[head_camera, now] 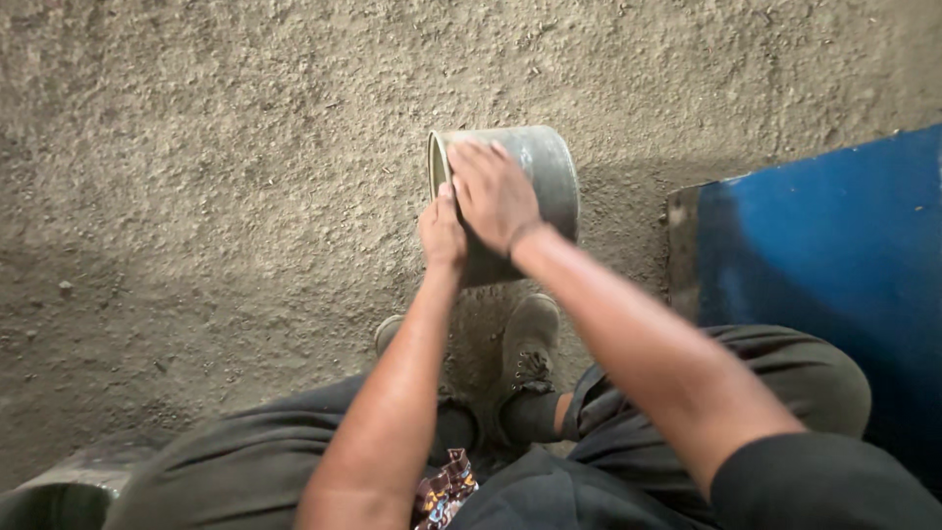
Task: The person tears a piece of sandpaper and uses it to sand the exterior surface of a cylindrical metal object. The person holds the object with one hand and rubs the sandpaper against it with the other hand in a repetitive motion.
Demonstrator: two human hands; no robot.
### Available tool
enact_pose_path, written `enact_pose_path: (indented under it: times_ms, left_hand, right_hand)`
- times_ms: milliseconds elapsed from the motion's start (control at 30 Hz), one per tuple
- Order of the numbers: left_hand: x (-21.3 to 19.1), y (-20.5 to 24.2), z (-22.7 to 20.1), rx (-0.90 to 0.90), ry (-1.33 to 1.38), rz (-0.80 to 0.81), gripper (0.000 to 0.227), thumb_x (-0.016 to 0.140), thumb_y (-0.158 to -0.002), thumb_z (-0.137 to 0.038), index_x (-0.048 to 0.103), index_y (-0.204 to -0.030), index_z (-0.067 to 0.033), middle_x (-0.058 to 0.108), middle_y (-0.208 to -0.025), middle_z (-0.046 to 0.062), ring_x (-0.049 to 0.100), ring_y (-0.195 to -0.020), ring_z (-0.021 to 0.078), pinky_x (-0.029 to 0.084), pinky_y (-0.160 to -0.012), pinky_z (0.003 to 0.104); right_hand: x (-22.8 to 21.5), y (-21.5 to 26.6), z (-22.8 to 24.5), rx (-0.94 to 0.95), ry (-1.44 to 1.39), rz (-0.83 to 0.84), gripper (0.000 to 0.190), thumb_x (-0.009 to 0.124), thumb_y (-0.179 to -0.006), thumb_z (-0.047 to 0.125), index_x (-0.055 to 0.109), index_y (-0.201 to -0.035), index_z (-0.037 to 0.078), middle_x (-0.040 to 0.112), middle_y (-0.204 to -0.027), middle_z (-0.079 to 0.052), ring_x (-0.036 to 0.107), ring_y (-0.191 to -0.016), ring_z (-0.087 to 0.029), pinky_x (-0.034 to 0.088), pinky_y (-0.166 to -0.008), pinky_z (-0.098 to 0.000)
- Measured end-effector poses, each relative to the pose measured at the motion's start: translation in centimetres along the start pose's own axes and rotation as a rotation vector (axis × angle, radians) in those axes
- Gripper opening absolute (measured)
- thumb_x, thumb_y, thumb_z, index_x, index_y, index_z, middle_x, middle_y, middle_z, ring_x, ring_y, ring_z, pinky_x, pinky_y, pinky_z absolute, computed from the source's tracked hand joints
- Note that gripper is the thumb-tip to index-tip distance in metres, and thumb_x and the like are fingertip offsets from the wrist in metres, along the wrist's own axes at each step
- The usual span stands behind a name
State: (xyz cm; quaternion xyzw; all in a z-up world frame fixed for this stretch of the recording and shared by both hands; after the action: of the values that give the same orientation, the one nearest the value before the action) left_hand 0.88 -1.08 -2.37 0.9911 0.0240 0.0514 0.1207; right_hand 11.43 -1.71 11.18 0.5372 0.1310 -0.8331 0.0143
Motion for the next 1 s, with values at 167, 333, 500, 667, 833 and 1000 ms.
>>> enact_pose_path:
  times_ms: [167, 333, 500, 667, 833, 1000]
  left_hand:
    - [0.4, -1.5, -0.2, -0.03, 0.122, 0.013, 0.047, 0.049, -0.107, -0.034, 0.071, -0.093, 0.0049, 0.07, -0.085, 0.006, 0.06, -0.08, 0.0142, 0.051, -0.072, 0.03]
    - [-0.2, 0.1, -0.4, -0.03, 0.031, 0.024, 0.045, 0.047, -0.108, -0.033, 0.07, -0.092, 0.0031, 0.068, -0.082, 0.005, 0.058, -0.077, 0.0141, 0.049, -0.07, 0.03]
    - [-0.2, 1.1, -1.2, 0.008, 0.079, 0.013, 0.045, 0.049, -0.109, -0.032, 0.068, -0.091, 0.0041, 0.06, -0.082, 0.006, 0.05, -0.076, 0.0146, 0.045, -0.068, 0.033]
    - [0.1, -0.6, -1.4, -0.071, 0.094, 0.037, 0.047, 0.047, -0.107, -0.035, 0.067, -0.089, 0.0026, 0.065, -0.082, 0.004, 0.054, -0.077, 0.0138, 0.048, -0.072, 0.032]
    - [-0.3, -0.6, -0.2, 0.057, 0.057, 0.065, 0.045, 0.047, -0.106, -0.036, 0.068, -0.091, 0.0018, 0.067, -0.084, 0.003, 0.056, -0.08, 0.0136, 0.048, -0.074, 0.032]
    - [-0.8, 0.3, 0.6, -0.054, 0.037, 0.057, 0.051, 0.047, -0.113, -0.038, 0.065, -0.088, 0.0031, 0.057, -0.079, 0.005, 0.047, -0.075, 0.0169, 0.041, -0.066, 0.035]
  right_hand:
    - [-0.1, 5.8, 1.9, -0.094, 0.054, -0.163, 0.052, 0.047, -0.097, 0.016, 0.057, -0.145, -0.001, 0.057, -0.15, -0.02, 0.049, -0.146, -0.034, 0.027, -0.125, -0.0487]
    - [-1.2, -1.1, 0.1, -0.041, -0.048, 0.0, 0.042, 0.05, -0.101, 0.017, 0.06, -0.139, 0.001, 0.06, -0.145, -0.02, 0.052, -0.138, -0.035, 0.032, -0.121, -0.0492]
    - [-1.6, -4.8, -0.2, 0.254, -0.135, 0.291, 0.04, 0.046, -0.101, 0.02, 0.064, -0.134, 0.007, 0.065, -0.138, -0.014, 0.058, -0.133, -0.033, 0.042, -0.118, -0.0436]
    - [-0.7, 5.2, 3.8, -0.1, 0.118, -0.241, 0.047, 0.048, -0.103, 0.012, 0.055, -0.146, -0.005, 0.058, -0.149, -0.024, 0.051, -0.144, -0.036, 0.028, -0.126, -0.0528]
    - [-0.2, 3.7, 2.0, -0.071, 0.021, -0.191, 0.041, 0.053, -0.102, 0.016, 0.06, -0.138, -0.002, 0.062, -0.142, -0.021, 0.054, -0.139, -0.037, 0.033, -0.121, -0.0511]
    - [-1.1, -5.3, -0.9, 0.152, -0.108, 0.197, 0.037, 0.05, -0.097, 0.017, 0.066, -0.127, 0.003, 0.065, -0.135, -0.018, 0.058, -0.129, -0.036, 0.04, -0.115, -0.0472]
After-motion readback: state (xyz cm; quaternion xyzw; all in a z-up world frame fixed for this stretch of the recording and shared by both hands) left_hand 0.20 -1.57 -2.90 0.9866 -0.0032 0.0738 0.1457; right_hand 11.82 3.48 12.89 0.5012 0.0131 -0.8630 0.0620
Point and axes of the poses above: each hand's wrist, its own y-axis away from the middle knuckle, its own x-axis out of the palm, z = x × y, the point moved 2 cm from there along -y, towards the middle knuckle
